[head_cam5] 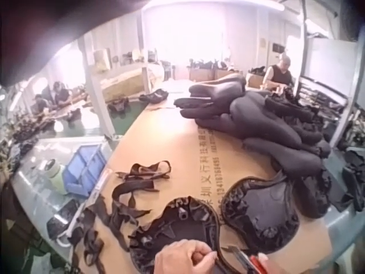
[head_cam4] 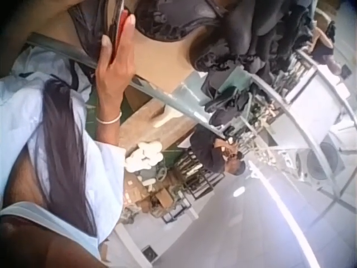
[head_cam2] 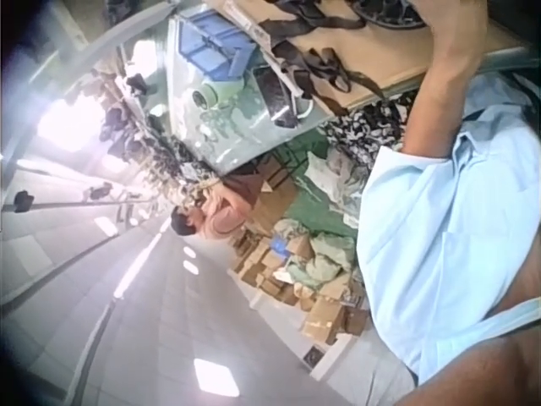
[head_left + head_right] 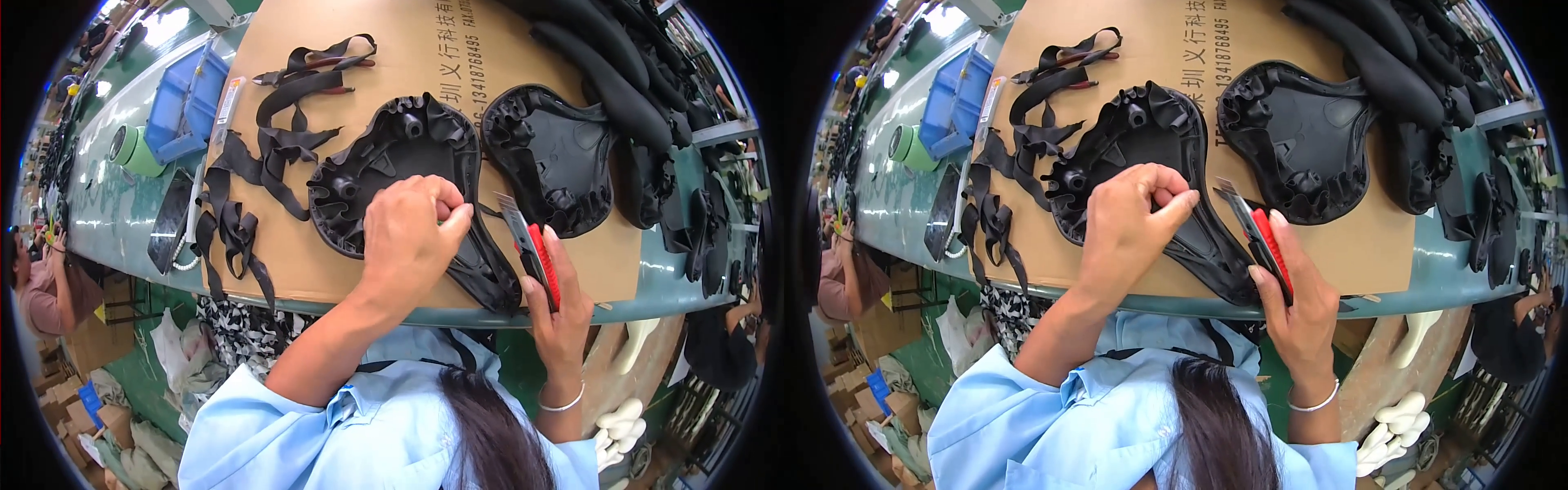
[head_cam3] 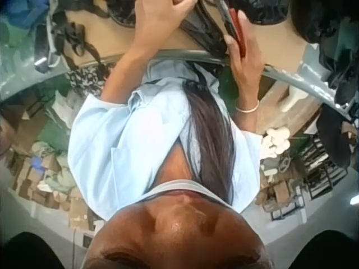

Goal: Trimming excess synthetic material from the edges of bicycle seats using a utility knife.

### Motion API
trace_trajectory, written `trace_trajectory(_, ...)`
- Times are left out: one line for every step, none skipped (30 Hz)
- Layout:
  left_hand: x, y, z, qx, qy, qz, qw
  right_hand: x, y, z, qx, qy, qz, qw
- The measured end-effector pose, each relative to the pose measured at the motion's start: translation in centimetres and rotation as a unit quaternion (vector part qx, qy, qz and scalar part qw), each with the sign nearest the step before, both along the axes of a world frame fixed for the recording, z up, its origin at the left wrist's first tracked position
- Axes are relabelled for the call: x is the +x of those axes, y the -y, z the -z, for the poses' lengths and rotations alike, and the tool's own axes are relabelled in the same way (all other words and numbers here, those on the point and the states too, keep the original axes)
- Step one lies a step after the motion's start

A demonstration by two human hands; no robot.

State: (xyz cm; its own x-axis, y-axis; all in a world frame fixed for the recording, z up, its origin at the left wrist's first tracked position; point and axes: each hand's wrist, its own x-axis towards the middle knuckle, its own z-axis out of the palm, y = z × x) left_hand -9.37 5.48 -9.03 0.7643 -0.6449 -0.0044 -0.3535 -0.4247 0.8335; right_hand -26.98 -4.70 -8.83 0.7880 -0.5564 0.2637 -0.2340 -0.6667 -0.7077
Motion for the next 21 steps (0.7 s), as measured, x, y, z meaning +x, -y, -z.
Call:
trace_trajectory(0.2, -0.3, -0.2, 0.001, -0.003, 0.0, 1.0, 0.3, 0.4, -0.1, 0.001, -0.003, 0.0, 1.0)
trace_trajectory(0.6, -0.7, -0.4, -0.012, -0.015, 0.051, 0.999, 0.6, 0.9, -0.2, -0.012, -0.001, -0.031, 0.999)
trace_trajectory(1.1, -1.2, -0.7, -0.024, -0.027, 0.101, 0.994, 0.7, 1.1, -0.4, -0.025, 0.001, -0.063, 0.998)
trace_trajectory(1.7, -1.9, -0.9, -0.034, 0.068, 0.152, 0.985, 0.7, 1.0, -0.7, -0.023, 0.0, -0.063, 0.998)
trace_trajectory(2.3, -2.7, -1.1, -0.044, 0.16, 0.203, 0.965, 0.4, 0.9, -0.9, 0.064, -0.02, -0.019, 0.998)
trace_trajectory(3.1, -3.2, -2.2, -0.002, 0.2, 0.269, 0.942, 0.1, 0.8, -0.9, 0.151, -0.038, 0.026, 0.987)
trace_trajectory(4.0, -3.6, -3.2, 0.038, 0.241, 0.33, 0.912, -0.1, 0.8, -0.8, 0.152, -0.04, 0.026, 0.987)
trace_trajectory(4.5, -3.7, -2.8, 0.039, 0.239, 0.33, 0.912, -0.3, 1.0, -0.5, 0.137, -0.035, 0.019, 0.99)
trace_trajectory(5.0, -3.7, -2.1, 0.018, 0.226, 0.364, 0.903, -0.4, 1.0, -0.4, 0.122, -0.031, 0.012, 0.992)
trace_trajectory(5.4, -3.7, -1.7, 0.0, 0.217, 0.396, 0.892, -0.4, 0.9, -0.7, 0.136, -0.032, 0.004, 0.99)
trace_trajectory(5.5, -3.7, -1.5, 0.001, 0.216, 0.396, 0.892, -0.4, 0.9, -0.7, 0.138, -0.032, 0.004, 0.99)
trace_trajectory(5.5, -3.6, -1.4, 0.006, 0.209, 0.392, 0.896, -0.5, 0.8, -0.7, 0.083, -0.012, -0.03, 0.996)
trace_trajectory(5.5, -3.6, -1.2, 0.009, 0.199, 0.387, 0.9, -0.6, 0.8, -0.7, 0.027, 0.005, -0.064, 0.998)
trace_trajectory(5.4, -3.5, -0.9, 0.008, 0.197, 0.386, 0.901, -0.8, 0.5, -0.8, 0.013, 0.019, -0.076, 0.997)
trace_trajectory(5.3, -3.4, -0.6, 0.002, 0.184, 0.369, 0.911, -1.2, 0.4, -1.1, 0.013, 0.016, -0.078, 0.997)
trace_trajectory(5.2, -3.4, -0.4, -0.003, 0.172, 0.353, 0.92, -1.6, 0.2, -1.6, -0.026, -0.032, -0.099, 0.994)
trace_trajectory(5.2, -3.4, -0.4, -0.002, 0.169, 0.352, 0.921, -1.9, 0.0, -2.0, -0.066, -0.079, -0.12, 0.987)
trace_trajectory(5.3, -3.3, -0.5, 0.005, 0.164, 0.352, 0.922, -1.6, -0.4, -2.0, -0.08, -0.078, -0.117, 0.987)
trace_trajectory(5.4, -3.2, -0.6, 0.009, 0.161, 0.354, 0.921, -1.4, -0.4, -2.0, -0.08, -0.079, -0.117, 0.987)
trace_trajectory(5.5, -3.1, -0.5, 0.002, 0.157, 0.354, 0.922, -1.1, -0.4, -2.0, -0.113, -0.092, -0.131, 0.981)
trace_trajectory(5.5, -3.1, -0.4, 0.001, 0.156, 0.354, 0.922, -0.9, -0.4, -1.9, -0.145, -0.105, -0.146, 0.973)
